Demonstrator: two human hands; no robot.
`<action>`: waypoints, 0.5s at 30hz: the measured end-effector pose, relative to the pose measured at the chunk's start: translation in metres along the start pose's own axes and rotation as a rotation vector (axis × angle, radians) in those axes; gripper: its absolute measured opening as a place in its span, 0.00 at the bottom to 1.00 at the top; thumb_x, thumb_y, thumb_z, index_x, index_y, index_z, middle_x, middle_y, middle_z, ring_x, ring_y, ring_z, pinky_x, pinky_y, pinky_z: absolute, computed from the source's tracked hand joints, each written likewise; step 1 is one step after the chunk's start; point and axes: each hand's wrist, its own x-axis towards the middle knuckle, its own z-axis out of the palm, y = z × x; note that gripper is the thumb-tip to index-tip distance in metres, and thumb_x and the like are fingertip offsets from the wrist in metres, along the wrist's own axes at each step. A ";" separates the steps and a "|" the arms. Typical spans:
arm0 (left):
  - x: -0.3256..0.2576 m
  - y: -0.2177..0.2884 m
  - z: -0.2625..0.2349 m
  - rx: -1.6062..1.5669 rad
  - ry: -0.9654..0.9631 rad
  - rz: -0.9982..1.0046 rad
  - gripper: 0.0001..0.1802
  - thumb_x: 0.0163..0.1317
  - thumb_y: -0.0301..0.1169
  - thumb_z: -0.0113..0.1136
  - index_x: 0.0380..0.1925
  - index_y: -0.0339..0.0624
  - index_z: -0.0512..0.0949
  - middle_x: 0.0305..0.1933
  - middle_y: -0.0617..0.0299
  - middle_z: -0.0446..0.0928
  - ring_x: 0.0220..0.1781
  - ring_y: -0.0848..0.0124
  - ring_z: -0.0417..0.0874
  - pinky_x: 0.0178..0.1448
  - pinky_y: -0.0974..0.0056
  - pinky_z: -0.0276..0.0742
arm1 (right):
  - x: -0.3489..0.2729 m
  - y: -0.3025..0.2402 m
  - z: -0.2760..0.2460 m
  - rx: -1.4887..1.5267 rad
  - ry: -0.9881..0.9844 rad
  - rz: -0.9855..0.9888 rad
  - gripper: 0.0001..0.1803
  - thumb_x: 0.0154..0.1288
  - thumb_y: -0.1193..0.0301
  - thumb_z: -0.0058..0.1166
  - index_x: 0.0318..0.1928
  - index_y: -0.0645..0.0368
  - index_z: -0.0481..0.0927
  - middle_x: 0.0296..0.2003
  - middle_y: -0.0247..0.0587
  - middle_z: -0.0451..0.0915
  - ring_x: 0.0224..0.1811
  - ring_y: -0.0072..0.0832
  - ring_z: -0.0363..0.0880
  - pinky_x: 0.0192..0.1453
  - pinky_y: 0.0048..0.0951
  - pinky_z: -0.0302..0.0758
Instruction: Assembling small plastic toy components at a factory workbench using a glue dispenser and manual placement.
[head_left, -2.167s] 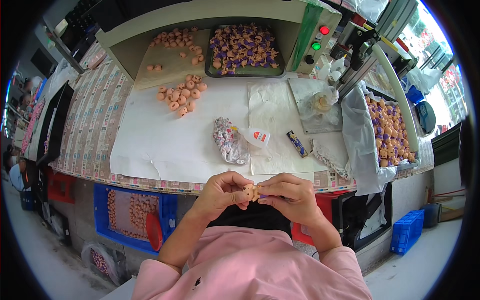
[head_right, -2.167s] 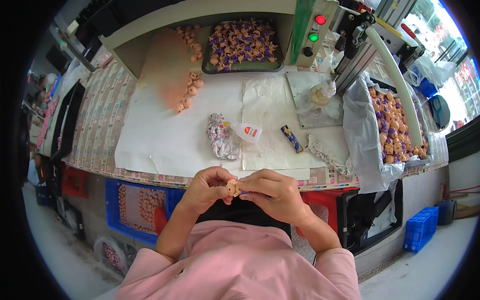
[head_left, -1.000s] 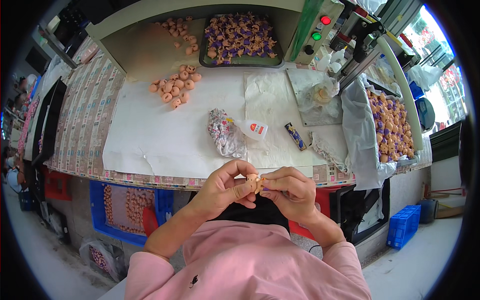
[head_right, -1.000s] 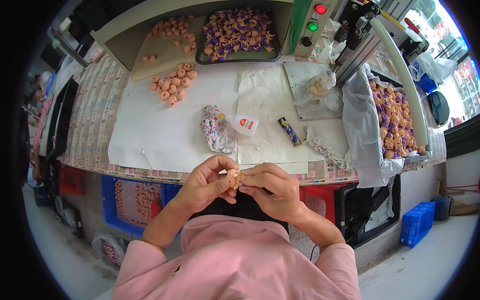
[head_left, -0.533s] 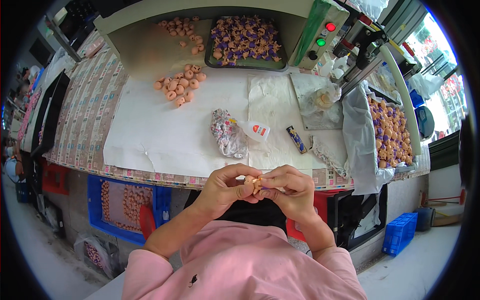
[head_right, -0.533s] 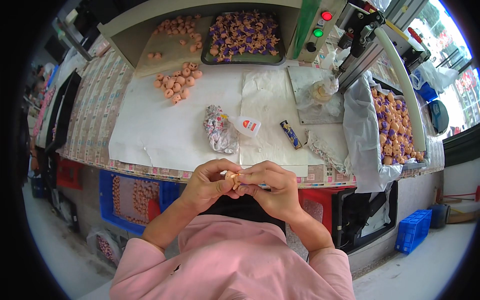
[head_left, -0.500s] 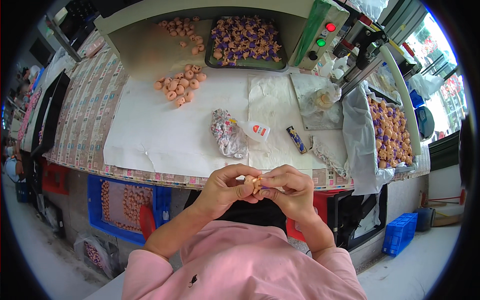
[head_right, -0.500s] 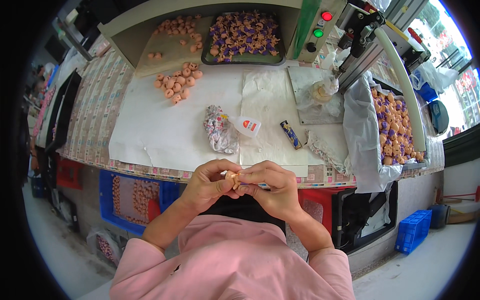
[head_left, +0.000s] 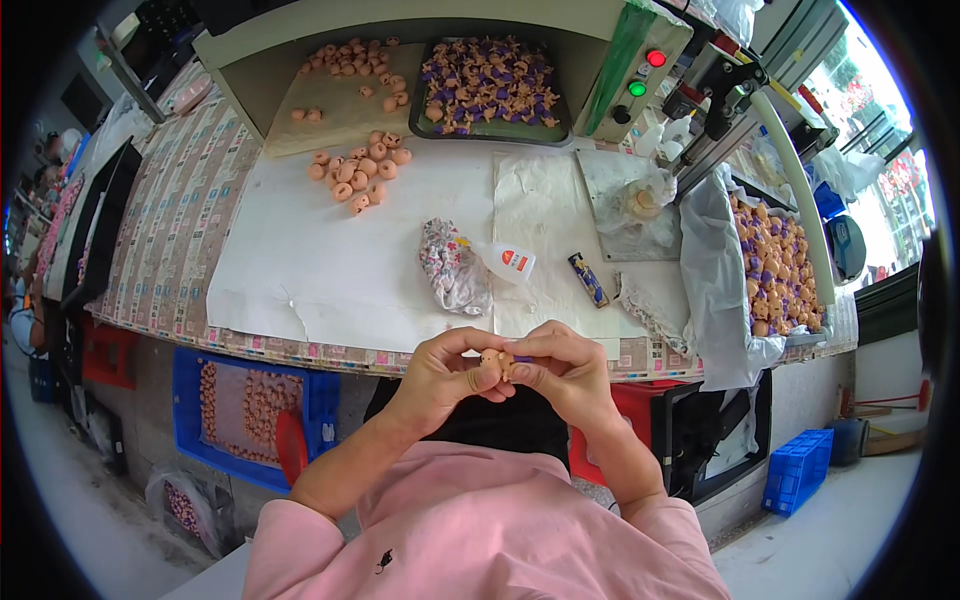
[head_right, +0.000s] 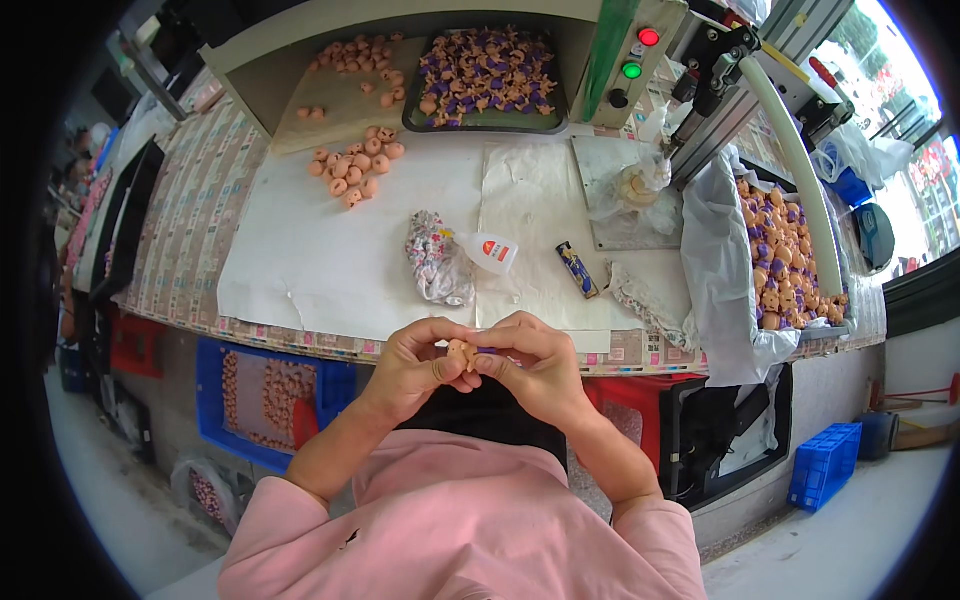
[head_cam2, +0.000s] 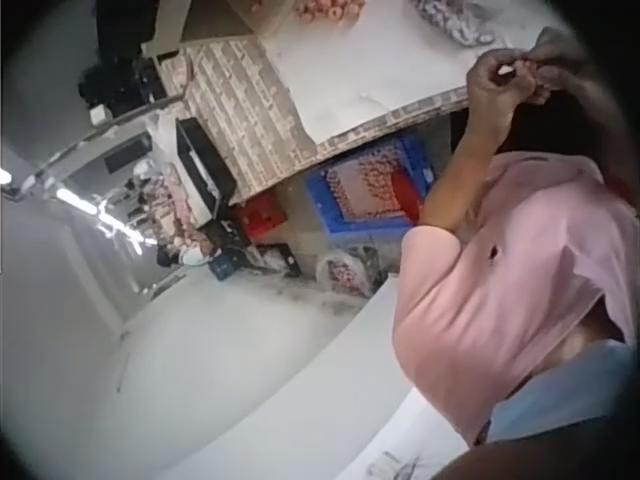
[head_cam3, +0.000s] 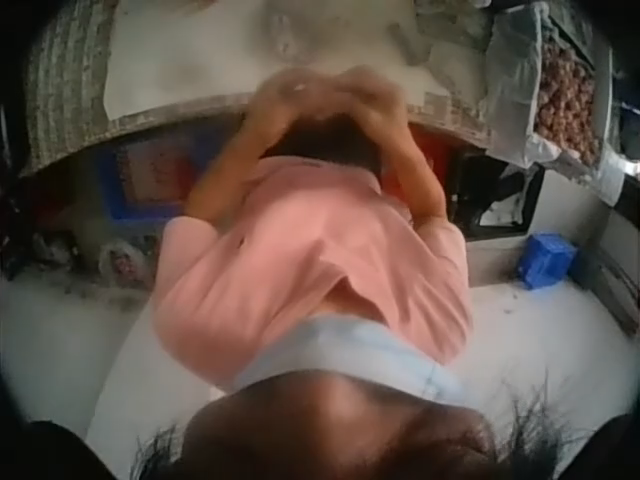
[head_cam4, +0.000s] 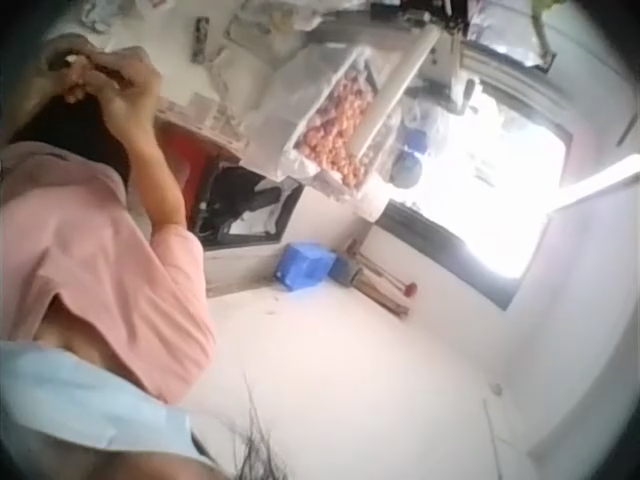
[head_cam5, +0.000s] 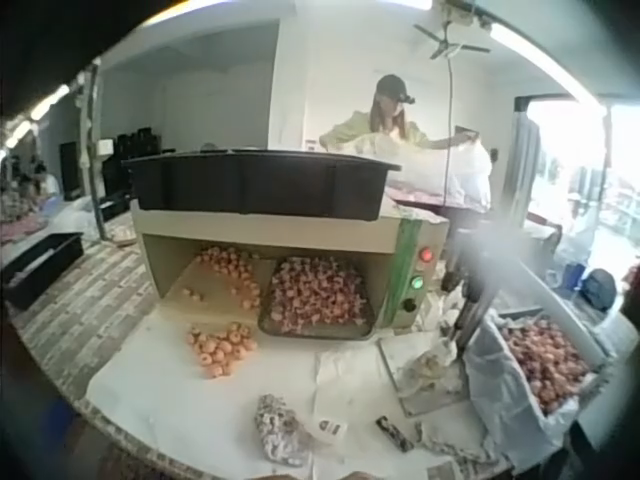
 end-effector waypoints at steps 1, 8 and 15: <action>0.001 -0.003 -0.005 0.219 -0.040 0.173 0.15 0.60 0.24 0.63 0.48 0.35 0.76 0.37 0.58 0.77 0.36 0.69 0.83 0.42 0.67 0.85 | 0.002 0.004 -0.002 0.000 0.000 -0.001 0.13 0.53 0.81 0.66 0.42 0.63 0.84 0.35 0.38 0.78 0.37 0.22 0.78 0.39 0.20 0.74; -0.004 0.005 -0.008 0.048 -0.060 0.034 0.13 0.64 0.27 0.60 0.48 0.38 0.75 0.46 0.58 0.77 0.40 0.69 0.84 0.42 0.68 0.85 | 0.000 -0.006 0.011 -0.235 0.001 -0.124 0.11 0.56 0.81 0.64 0.41 0.64 0.84 0.38 0.41 0.79 0.39 0.24 0.79 0.43 0.22 0.75; -0.004 0.009 -0.017 -0.181 -0.020 0.118 0.15 0.64 0.28 0.60 0.49 0.40 0.74 0.46 0.57 0.79 0.37 0.71 0.83 0.35 0.71 0.83 | -0.004 0.009 0.007 0.187 0.150 0.087 0.12 0.60 0.80 0.61 0.45 0.68 0.81 0.41 0.39 0.79 0.44 0.24 0.79 0.48 0.22 0.76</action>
